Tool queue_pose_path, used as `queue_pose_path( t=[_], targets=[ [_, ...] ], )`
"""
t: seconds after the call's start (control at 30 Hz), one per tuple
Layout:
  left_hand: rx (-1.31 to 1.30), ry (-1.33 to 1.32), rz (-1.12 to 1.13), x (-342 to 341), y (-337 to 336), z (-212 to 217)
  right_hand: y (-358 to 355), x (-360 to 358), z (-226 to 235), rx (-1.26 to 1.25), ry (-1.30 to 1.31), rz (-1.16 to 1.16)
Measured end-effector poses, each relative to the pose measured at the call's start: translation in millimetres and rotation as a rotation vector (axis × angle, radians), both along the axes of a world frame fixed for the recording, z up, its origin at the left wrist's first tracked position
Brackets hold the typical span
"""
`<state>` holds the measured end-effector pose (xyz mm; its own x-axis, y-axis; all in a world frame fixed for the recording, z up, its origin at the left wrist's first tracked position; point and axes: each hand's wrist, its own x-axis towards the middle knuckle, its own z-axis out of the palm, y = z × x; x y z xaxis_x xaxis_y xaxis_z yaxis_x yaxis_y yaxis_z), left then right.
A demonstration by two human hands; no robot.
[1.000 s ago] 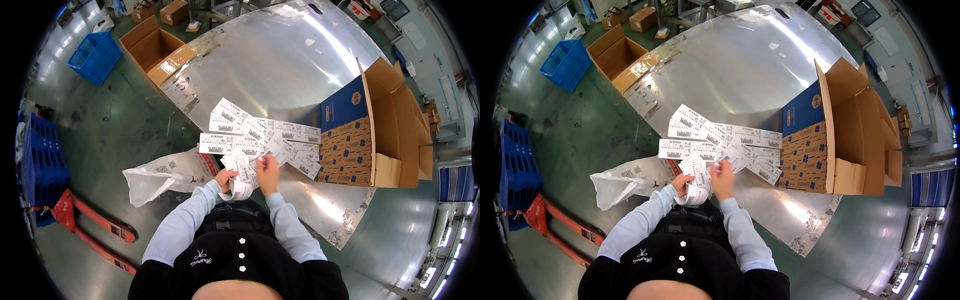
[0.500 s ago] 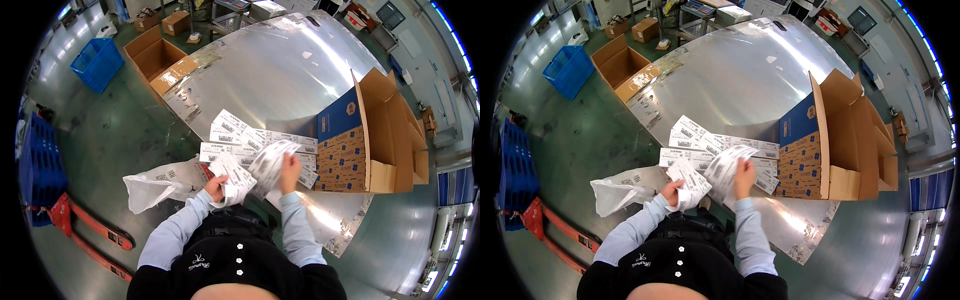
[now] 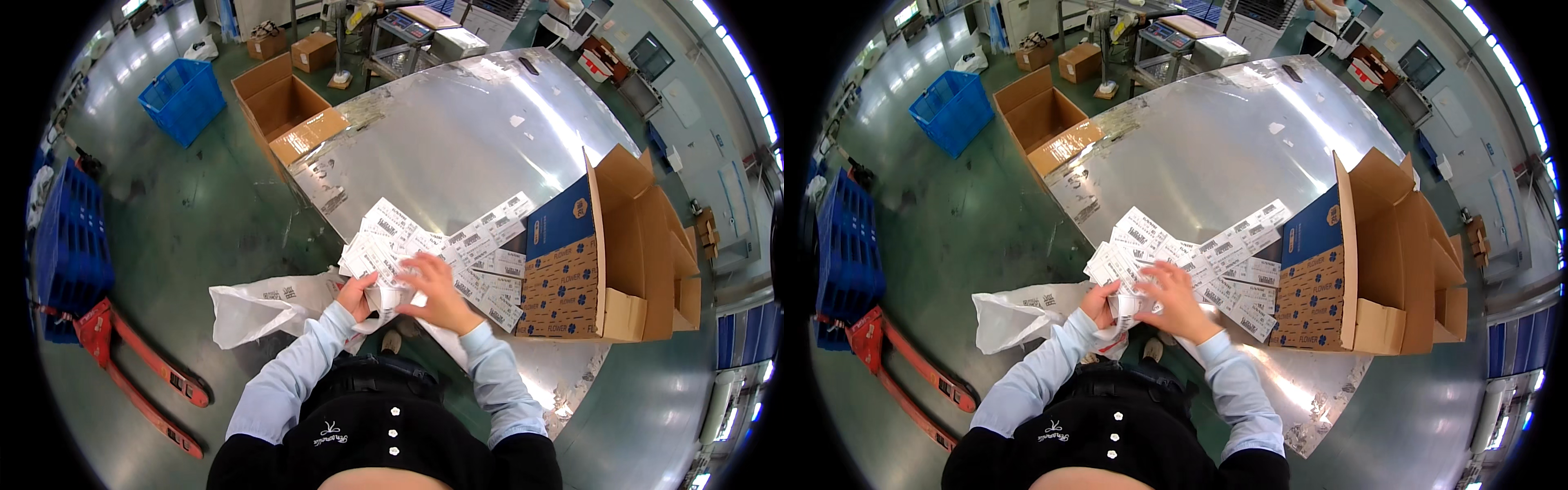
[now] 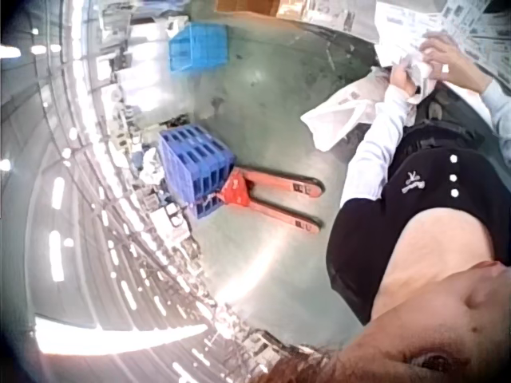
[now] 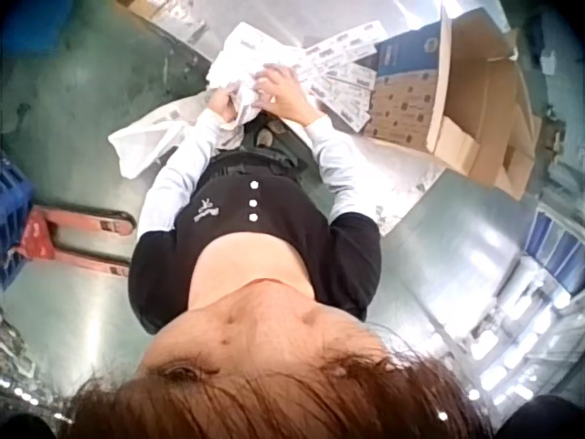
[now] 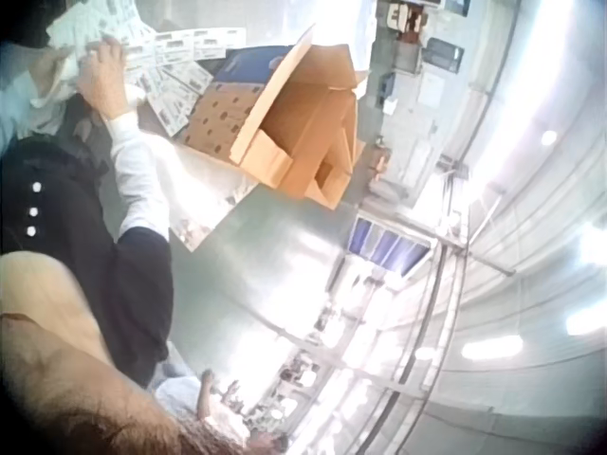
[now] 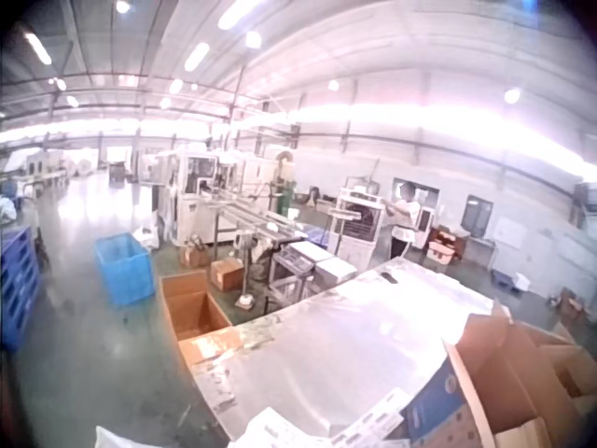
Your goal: The person sorts through a stack of adhesive labels on a metal table, separating individual sheets and placing them into a pile.
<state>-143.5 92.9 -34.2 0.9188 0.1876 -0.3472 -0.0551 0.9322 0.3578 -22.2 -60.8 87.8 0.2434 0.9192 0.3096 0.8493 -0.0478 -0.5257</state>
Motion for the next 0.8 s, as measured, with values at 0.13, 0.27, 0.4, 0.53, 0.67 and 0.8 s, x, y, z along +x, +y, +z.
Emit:
queue_pose_path(
  t=[0.13, 0.27, 0.4, 0.53, 0.67, 0.8],
  targets=[
    [0.068, -0.037, -0.034, -5.0, -5.2, 20.6, 4.0, -11.1, 4.9, 0.013, 0.114, 0.118],
    [-0.057, -0.098, 0.006, -5.0, 4.6, 20.2, -3.5, -14.7, 41.9, -0.109, 0.502, 0.126],
    [-0.063, -0.054, -0.019, -12.4, 14.8, 22.9, -11.7, -15.0, 71.5, -0.009, 0.984, 0.106],
    [-0.037, -0.019, -0.171, -29.0, 14.8, 35.8, 4.9, -11.1, 44.2, 0.056, 0.828, -0.138],
    [0.241, 0.033, -0.222, -47.1, -3.7, 8.9, 32.7, -34.0, -24.2, 0.09, 0.571, -0.217],
    [0.082, 0.104, -0.054, -56.7, -6.4, -4.4, 45.7, -4.3, -76.9, 0.178, 0.65, -0.341]
  ],
)
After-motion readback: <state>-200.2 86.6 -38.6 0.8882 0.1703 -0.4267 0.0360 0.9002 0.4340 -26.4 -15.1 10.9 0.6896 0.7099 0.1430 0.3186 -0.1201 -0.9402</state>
